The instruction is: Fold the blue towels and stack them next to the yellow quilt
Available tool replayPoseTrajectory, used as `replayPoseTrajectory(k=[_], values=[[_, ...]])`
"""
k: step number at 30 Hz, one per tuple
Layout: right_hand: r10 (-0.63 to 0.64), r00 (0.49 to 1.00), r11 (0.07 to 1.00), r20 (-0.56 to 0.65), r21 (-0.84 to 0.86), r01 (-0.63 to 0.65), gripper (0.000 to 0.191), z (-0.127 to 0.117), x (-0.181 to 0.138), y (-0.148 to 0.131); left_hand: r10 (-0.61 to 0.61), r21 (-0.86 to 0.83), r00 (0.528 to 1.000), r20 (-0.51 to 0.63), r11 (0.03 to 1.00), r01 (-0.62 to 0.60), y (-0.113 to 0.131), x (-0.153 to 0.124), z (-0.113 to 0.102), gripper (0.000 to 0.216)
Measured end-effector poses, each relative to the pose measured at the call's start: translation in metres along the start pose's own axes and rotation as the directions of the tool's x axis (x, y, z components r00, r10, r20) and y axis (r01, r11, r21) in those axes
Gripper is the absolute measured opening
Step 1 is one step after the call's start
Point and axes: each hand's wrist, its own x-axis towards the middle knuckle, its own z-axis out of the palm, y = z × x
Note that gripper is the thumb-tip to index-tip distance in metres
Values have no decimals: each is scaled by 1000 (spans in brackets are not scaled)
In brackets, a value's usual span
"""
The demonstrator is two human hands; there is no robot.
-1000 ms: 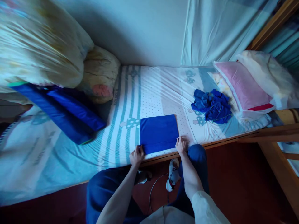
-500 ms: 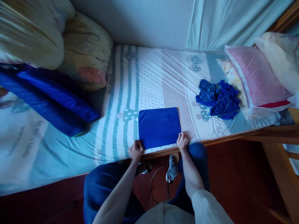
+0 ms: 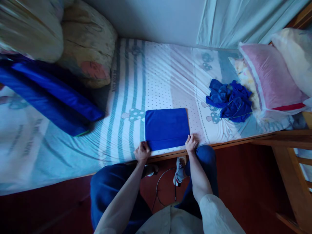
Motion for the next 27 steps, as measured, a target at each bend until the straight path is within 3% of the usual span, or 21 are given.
replayPoseTrajectory(k=[5,10,13,15,17,20,23,27], values=[[-8,998,1000,55,13,8,34,-10,5,-6,-13,-83,1000,6,996,13,7,6,-10,34],[37,987,994,156,100,-53,23,-24,21,-8,-34,-300,997,67,953,52,11,12,-25,33],[33,980,984,198,168,-67,17,-35,30,-3,-70,-301,996,62,950,86,13,13,-31,29],[12,989,979,145,200,-42,17,-46,31,2,-12,-250,1000,-10,968,9,17,12,-36,23],[-64,997,976,38,210,54,20,-58,25,4,167,-189,983,-78,965,-179,22,8,-40,18],[-281,960,944,-13,178,278,26,-76,7,0,486,-138,874,-29,864,-485,33,-2,-44,24],[-423,896,905,134,115,409,36,-85,-16,-12,599,-61,786,152,799,-598,40,-15,-43,38],[-352,857,914,376,-59,402,57,-79,-34,-35,538,126,747,390,773,-622,38,-19,-40,57]])
